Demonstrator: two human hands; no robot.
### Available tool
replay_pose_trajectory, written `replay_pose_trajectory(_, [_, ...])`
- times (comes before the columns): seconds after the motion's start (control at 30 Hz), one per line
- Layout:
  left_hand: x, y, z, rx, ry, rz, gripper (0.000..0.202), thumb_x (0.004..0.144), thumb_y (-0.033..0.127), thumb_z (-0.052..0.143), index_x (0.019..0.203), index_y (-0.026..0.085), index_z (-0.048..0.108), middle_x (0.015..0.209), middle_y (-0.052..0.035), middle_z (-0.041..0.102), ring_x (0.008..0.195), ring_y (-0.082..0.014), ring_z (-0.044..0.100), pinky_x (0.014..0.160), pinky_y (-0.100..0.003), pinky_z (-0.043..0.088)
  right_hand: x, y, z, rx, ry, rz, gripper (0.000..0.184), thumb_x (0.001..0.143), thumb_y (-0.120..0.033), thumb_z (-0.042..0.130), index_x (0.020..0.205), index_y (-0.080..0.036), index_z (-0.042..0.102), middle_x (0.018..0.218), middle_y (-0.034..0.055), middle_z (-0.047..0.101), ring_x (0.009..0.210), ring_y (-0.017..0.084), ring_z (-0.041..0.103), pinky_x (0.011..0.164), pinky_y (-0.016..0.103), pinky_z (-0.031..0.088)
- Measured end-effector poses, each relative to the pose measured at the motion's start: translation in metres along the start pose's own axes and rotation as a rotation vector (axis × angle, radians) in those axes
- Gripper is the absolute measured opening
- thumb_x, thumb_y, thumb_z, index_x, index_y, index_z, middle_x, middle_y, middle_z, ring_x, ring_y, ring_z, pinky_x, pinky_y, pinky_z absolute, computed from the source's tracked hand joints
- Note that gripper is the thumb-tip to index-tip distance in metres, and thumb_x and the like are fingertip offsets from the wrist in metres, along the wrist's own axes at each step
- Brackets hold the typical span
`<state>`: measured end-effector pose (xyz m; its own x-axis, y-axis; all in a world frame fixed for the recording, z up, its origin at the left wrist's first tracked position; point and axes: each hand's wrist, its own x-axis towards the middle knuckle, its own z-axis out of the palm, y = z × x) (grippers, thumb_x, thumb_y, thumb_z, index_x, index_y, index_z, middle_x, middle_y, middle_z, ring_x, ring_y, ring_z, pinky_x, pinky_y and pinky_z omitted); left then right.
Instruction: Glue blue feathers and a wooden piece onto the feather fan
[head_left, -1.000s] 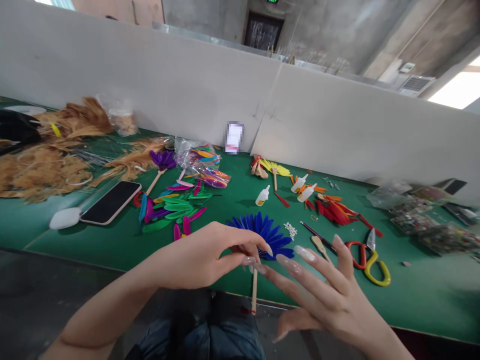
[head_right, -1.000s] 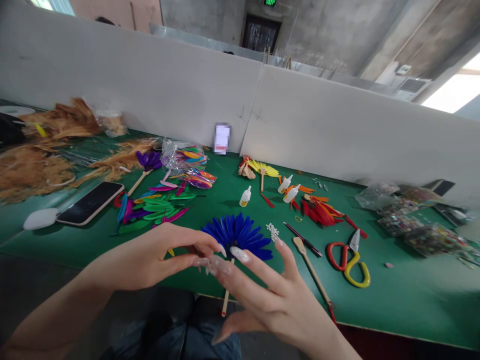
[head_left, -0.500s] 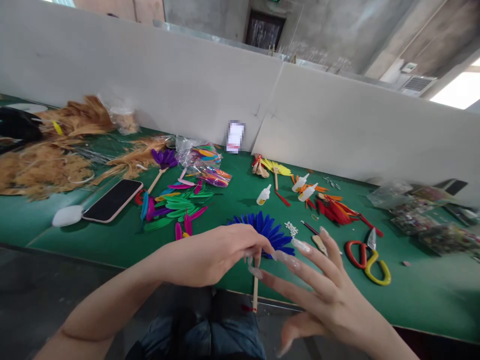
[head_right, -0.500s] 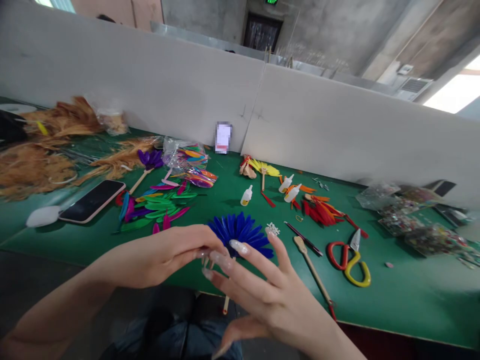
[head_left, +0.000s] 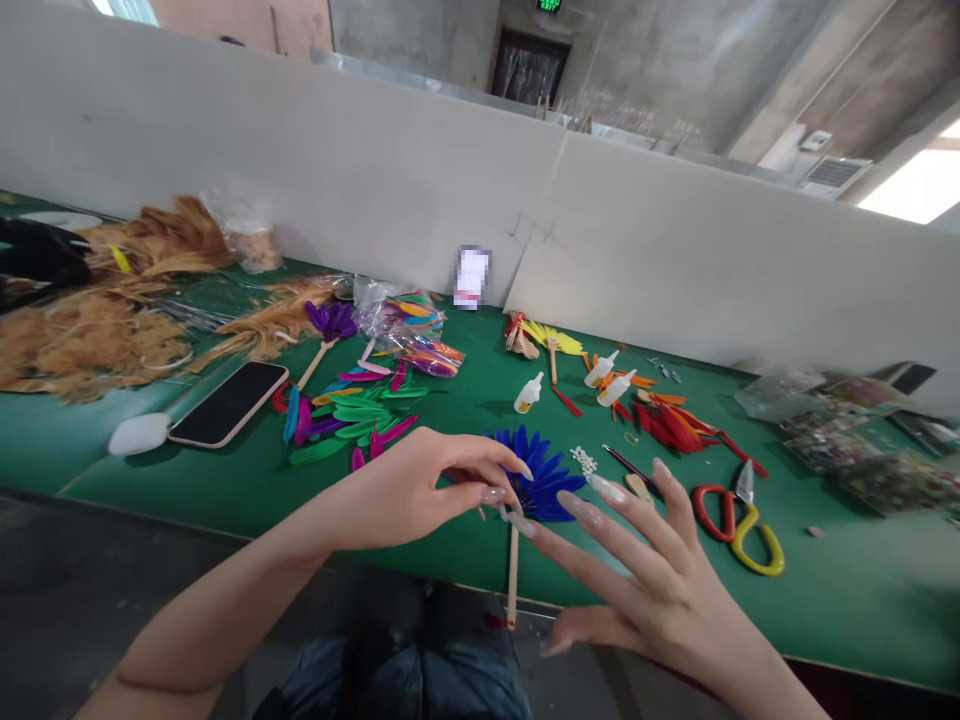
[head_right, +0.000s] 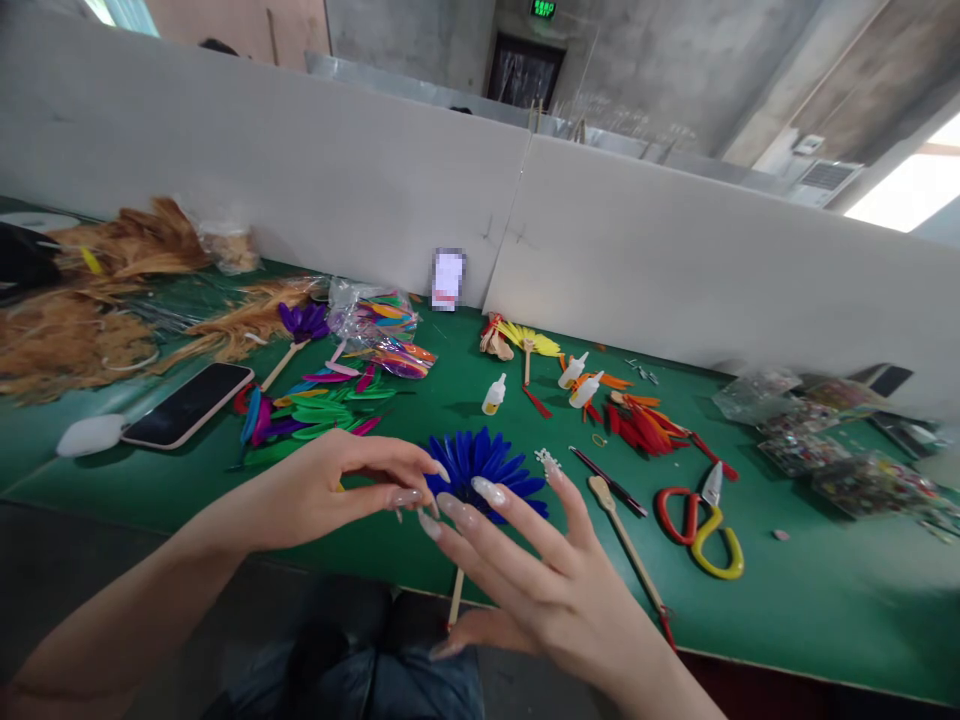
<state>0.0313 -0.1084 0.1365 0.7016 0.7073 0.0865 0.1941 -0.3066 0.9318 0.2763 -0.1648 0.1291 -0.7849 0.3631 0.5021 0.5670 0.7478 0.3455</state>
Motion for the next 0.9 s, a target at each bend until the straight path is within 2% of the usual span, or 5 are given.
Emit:
replay_pose_trajectory(0.13, [0.003,-0.007,0.002,-0.186,0.036,-0.067,0.033,0.087,0.017,0.055,0.119,0.022,0.06,0.099,-0.0018,0.074,0.092,-0.0161,0.068,0.077,-0.024,0.055,-0.009,-0.002,0.003,0.042,0.084,0.061,0.03,0.083,-0.034,0.065,0.109,-0.019,0.065,0.102,0.0087,0.07,0.114,0.024,0.053,0.113,0.051,0.021])
replay_pose_trajectory(0.3, [0.005,-0.011,0.011,-0.412,0.055,-0.113,0.042,0.085,0.021,0.06,0.127,0.022,0.055,0.104,-0.0041,0.073,0.098,-0.0189,0.067,0.079,-0.027,0.056,-0.011,-0.01,0.016,0.206,0.257,0.314,0.024,0.079,-0.013,0.068,0.102,-0.016,0.063,0.088,0.0065,0.073,0.087,0.021,0.065,0.087,0.04,0.048])
replay_pose_trajectory(0.5, [0.008,-0.013,0.021,-0.5,0.071,-0.18,0.052,0.081,0.024,0.067,0.131,0.022,0.051,0.099,-0.0052,0.074,0.089,-0.0178,0.069,0.072,-0.024,0.056,0.009,-0.017,0.036,0.412,0.321,0.57,0.029,0.082,-0.022,0.067,0.11,-0.02,0.06,0.097,0.0089,0.067,0.091,0.023,0.062,0.078,0.038,0.051])
replay_pose_trajectory(0.73, [0.01,-0.013,0.031,-0.526,0.117,-0.225,0.059,0.079,0.028,0.069,0.134,0.021,0.048,0.094,-0.005,0.074,0.085,-0.018,0.069,0.071,-0.026,0.056,0.029,-0.024,0.042,0.732,0.436,0.668,0.006,0.083,-0.016,0.064,0.084,-0.021,0.066,0.083,0.0036,0.063,0.079,0.016,0.061,0.07,0.028,0.051])
replay_pose_trajectory(0.9, [0.005,-0.015,0.033,-0.394,0.166,-0.183,0.058,0.082,0.031,0.065,0.136,0.022,0.045,0.098,-0.0048,0.073,0.085,-0.0185,0.068,0.078,-0.031,0.055,0.029,-0.024,0.038,0.943,0.36,0.749,0.008,0.084,-0.017,0.061,0.078,-0.02,0.065,0.079,0.0022,0.061,0.072,0.014,0.059,0.064,0.025,0.05])
